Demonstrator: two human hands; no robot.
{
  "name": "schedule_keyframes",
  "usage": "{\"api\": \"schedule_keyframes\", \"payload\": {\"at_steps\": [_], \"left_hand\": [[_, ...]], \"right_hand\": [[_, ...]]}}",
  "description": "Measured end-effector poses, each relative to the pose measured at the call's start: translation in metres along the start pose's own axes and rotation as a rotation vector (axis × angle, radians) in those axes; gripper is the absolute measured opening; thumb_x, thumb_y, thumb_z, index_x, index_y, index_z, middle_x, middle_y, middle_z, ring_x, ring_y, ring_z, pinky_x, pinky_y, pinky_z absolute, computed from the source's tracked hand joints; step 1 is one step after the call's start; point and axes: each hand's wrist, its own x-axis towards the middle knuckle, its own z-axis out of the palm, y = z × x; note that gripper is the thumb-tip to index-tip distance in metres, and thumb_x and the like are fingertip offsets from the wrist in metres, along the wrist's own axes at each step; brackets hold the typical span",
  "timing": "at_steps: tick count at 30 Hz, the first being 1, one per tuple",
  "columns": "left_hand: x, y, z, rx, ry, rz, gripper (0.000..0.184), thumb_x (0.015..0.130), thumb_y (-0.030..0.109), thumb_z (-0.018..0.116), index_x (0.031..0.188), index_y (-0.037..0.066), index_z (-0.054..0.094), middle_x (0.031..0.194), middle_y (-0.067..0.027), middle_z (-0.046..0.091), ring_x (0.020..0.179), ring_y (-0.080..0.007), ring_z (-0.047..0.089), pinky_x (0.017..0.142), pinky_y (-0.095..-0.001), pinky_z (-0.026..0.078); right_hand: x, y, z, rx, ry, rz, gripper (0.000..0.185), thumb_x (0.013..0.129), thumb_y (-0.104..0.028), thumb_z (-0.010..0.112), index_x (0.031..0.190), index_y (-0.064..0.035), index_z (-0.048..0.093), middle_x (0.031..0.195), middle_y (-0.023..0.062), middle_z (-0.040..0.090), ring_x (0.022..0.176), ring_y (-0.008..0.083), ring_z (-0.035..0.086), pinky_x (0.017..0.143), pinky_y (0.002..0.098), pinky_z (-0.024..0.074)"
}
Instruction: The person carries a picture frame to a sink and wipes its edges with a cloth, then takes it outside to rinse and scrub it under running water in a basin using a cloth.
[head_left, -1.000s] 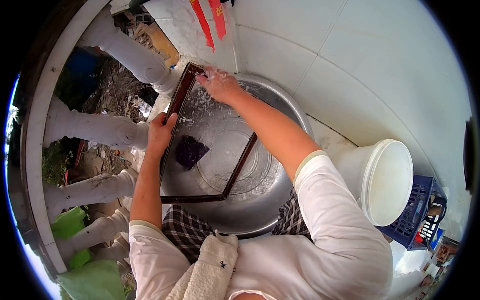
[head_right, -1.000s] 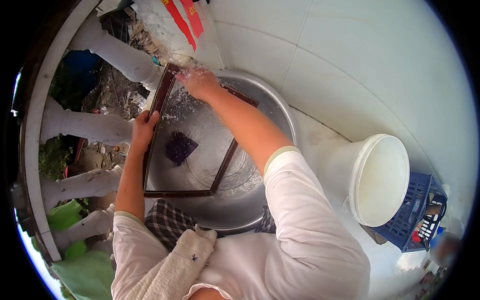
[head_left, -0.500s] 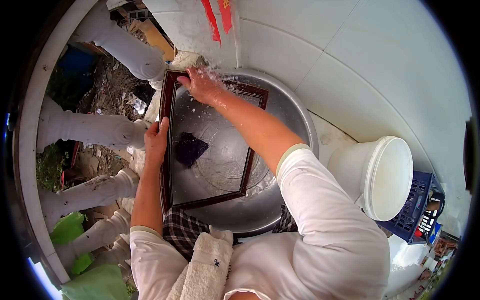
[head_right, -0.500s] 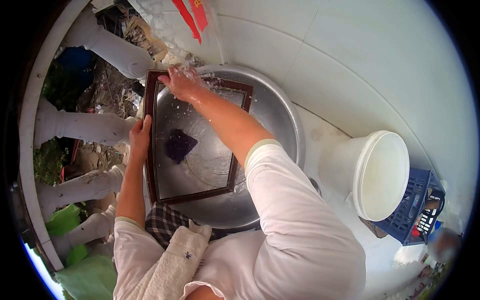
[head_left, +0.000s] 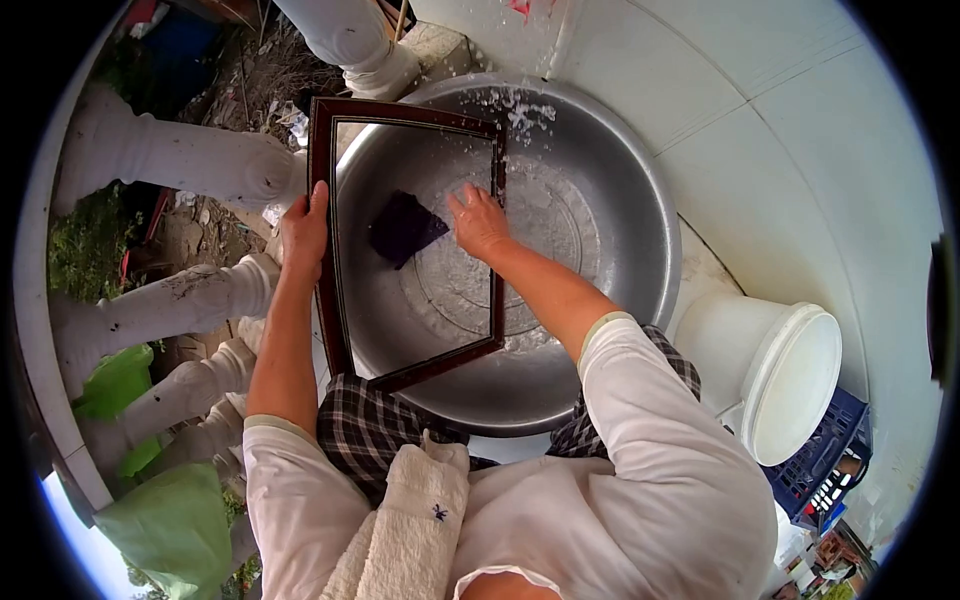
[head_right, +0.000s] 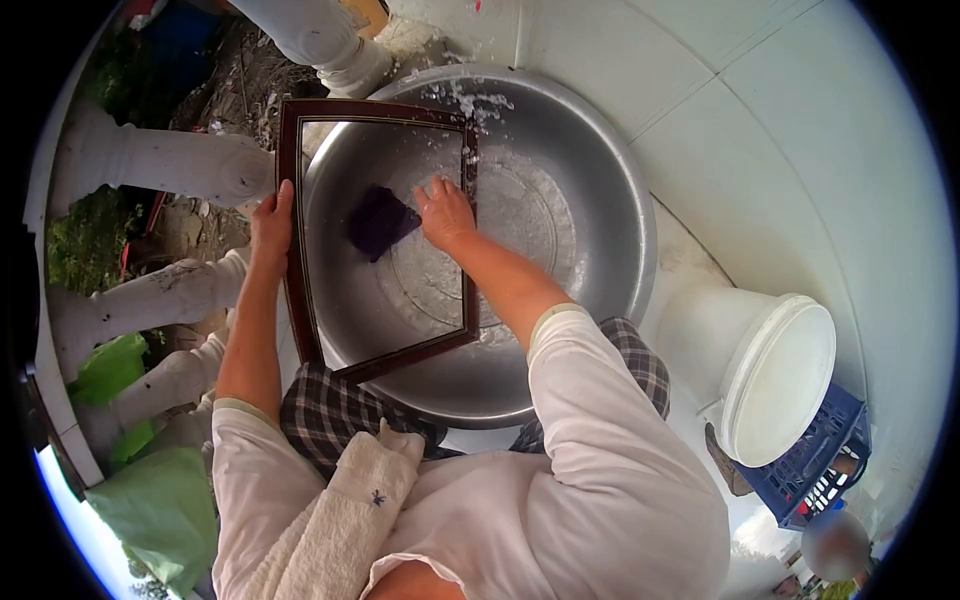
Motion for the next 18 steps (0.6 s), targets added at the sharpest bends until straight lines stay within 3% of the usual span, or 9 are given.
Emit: {"api": "schedule_keyframes", "payload": {"at_steps": [5, 8, 9, 12, 15, 16, 18], "left_hand": [[-0.001, -0.013, -0.003, 0.002, -0.009, -0.045, 0.046, 0.093, 0.043, 0.055, 0.097, -0.003, 0.064, 0.075, -0.0080, 0.058, 0.070, -0.0140, 0.047, 0.065, -0.0319, 0.041], [0.001, -0.018, -0.005, -0.114, -0.072, -0.085, 0.045, 0.093, 0.040, 0.056, 0.099, -0.003, 0.064, 0.078, -0.0069, 0.060, 0.072, -0.0132, 0.049, 0.066, -0.0312, 0.042], [-0.001, -0.011, -0.007, -0.076, -0.083, -0.135, 0.044, 0.093, 0.039, 0.057, 0.102, -0.004, 0.063, 0.081, -0.0058, 0.061, 0.074, -0.0129, 0.050, 0.068, -0.0305, 0.043], [-0.001, -0.011, -0.007, -0.092, -0.106, -0.123, 0.044, 0.093, 0.039, 0.057, 0.103, -0.004, 0.062, 0.082, -0.0051, 0.061, 0.073, -0.0124, 0.051, 0.068, -0.0300, 0.043], [0.005, -0.017, -0.006, -0.259, -0.228, -0.135, 0.039, 0.092, 0.036, 0.060, 0.105, -0.001, 0.060, 0.081, -0.0047, 0.061, 0.070, -0.0104, 0.053, 0.063, -0.0280, 0.044], [0.007, -0.018, -0.005, -0.313, -0.258, -0.141, 0.038, 0.091, 0.035, 0.061, 0.106, 0.000, 0.060, 0.081, -0.0046, 0.061, 0.068, -0.0099, 0.053, 0.061, -0.0275, 0.045], [0.012, -0.017, -0.003, -0.380, -0.318, -0.149, 0.035, 0.091, 0.033, 0.062, 0.107, 0.001, 0.059, 0.079, -0.0040, 0.060, 0.063, -0.0097, 0.054, 0.055, -0.0269, 0.045]], "right_hand": [[0.022, -0.057, 0.058, 0.082, -0.242, -0.150, 0.050, 0.090, -0.013, 0.045, 0.138, -0.0216, 0.043, 0.148, 0.0168, 0.029, 0.136, 0.0373, 0.028, 0.106, 0.0451, 0.0333], [0.028, -0.071, 0.081, 0.052, -0.352, -0.123, 0.046, 0.090, -0.015, 0.046, 0.135, -0.0214, 0.048, 0.147, 0.0159, 0.032, 0.137, 0.0366, 0.026, 0.105, 0.0496, 0.0334], [0.027, -0.072, 0.090, -0.011, -0.349, -0.114, 0.040, 0.088, -0.014, 0.050, 0.128, -0.0205, 0.055, 0.142, 0.0140, 0.039, 0.135, 0.0361, 0.029, 0.099, 0.0533, 0.0381], [0.018, -0.065, 0.093, -0.031, -0.404, -0.119, 0.029, 0.082, -0.019, 0.062, 0.110, -0.0144, 0.062, 0.123, 0.0125, 0.054, 0.118, 0.0336, 0.047, 0.088, 0.0484, 0.0451], [0.016, -0.043, 0.085, 0.511, -0.179, 0.330, 0.024, 0.074, -0.018, 0.068, 0.095, -0.0112, 0.059, 0.099, 0.0116, 0.062, 0.093, 0.0325, 0.058, 0.078, 0.0439, 0.0474], [0.022, -0.024, 0.080, 0.676, -0.081, 0.416, 0.025, 0.070, -0.017, 0.068, 0.089, -0.0072, 0.055, 0.085, 0.0102, 0.062, 0.077, 0.0276, 0.060, 0.074, 0.0362, 0.0477], [0.039, 0.003, 0.038, 1.168, 0.089, 0.426, 0.020, 0.073, -0.010, 0.061, 0.091, -0.0036, 0.055, 0.084, 0.0078, 0.061, 0.079, 0.0198, 0.059, 0.073, 0.0306, 0.0475]]}}
